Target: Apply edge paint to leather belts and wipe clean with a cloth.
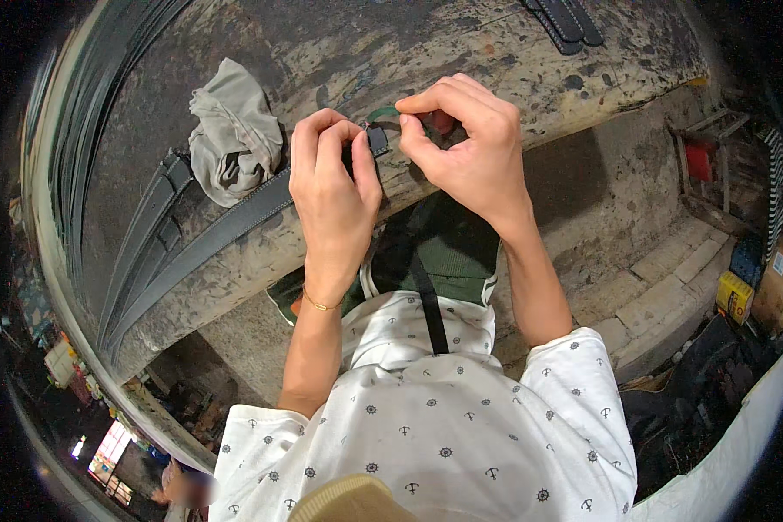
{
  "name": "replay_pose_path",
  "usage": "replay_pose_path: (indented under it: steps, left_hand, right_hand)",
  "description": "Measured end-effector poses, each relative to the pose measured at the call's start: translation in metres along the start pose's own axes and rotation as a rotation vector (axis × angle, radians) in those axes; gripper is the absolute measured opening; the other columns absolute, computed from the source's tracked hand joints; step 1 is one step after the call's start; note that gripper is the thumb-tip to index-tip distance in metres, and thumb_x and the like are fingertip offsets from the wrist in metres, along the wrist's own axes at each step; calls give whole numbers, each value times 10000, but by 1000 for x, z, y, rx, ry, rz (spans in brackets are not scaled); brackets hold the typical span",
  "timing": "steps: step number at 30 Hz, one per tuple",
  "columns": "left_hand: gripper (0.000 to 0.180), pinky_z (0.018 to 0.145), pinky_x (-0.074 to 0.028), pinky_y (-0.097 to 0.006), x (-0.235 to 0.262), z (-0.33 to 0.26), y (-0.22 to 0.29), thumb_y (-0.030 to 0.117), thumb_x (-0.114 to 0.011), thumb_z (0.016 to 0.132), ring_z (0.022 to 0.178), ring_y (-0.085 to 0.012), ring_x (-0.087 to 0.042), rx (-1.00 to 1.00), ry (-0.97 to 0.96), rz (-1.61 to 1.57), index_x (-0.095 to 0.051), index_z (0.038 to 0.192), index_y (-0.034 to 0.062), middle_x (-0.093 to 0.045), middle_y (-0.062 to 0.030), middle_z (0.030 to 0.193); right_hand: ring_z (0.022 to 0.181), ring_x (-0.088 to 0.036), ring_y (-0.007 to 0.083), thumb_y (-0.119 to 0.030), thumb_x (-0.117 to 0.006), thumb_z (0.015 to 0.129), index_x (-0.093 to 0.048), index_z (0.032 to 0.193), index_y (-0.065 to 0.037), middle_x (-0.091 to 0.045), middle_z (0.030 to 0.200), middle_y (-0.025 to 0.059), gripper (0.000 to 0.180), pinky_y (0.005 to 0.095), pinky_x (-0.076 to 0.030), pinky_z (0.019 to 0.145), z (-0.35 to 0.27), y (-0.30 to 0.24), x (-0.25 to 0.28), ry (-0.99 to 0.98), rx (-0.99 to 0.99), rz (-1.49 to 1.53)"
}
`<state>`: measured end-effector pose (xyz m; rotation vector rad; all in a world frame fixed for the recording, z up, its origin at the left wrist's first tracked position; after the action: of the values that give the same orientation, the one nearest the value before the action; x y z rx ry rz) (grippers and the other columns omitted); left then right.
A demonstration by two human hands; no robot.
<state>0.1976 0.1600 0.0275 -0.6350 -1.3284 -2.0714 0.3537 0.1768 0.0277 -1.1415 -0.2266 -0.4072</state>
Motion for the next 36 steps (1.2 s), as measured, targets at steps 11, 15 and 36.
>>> replay_pose_path:
  steps: [11,15,36]
  left_hand:
    - [88,783,-505,-436,0,-1,0,-34,-665,873,915,-360,-614,-16,11,-1,-598,930,-45,-590,-170,1034]
    - [90,780,-507,-435,0,-1,0,-41,-665,871,918,-359,-617,-25,15,-8,-598,931,-48,-593,-173,1036]
    - [74,780,-512,-422,-2,-4,-4,-32,-644,899,902,-354,-622,-1,17,-39,-593,945,-59,-593,-179,1044]
  right_hand:
    - [604,-545,134,25,-731,749,-731,864,-5,-634,713,50,119,270,-443,552,-2,1,-1,-15,5,-8]
    - [609,-552,133,25,-729,750,-733,865,-5,-634,714,53,119,267,-447,557,-2,1,0,-13,-10,-2]
    - [617,-605,110,30,-727,781,-734,883,3,-659,742,52,106,234,-475,581,-7,11,3,53,-90,57]
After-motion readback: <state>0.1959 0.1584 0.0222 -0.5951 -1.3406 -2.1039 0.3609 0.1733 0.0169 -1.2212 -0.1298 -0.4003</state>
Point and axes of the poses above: each hand's wrist, its own z-axis towards the middle knuckle, its own x-axis out of the back of the hand, y = z × x, the point moved 7 cm from there along z, towards the middle knuckle
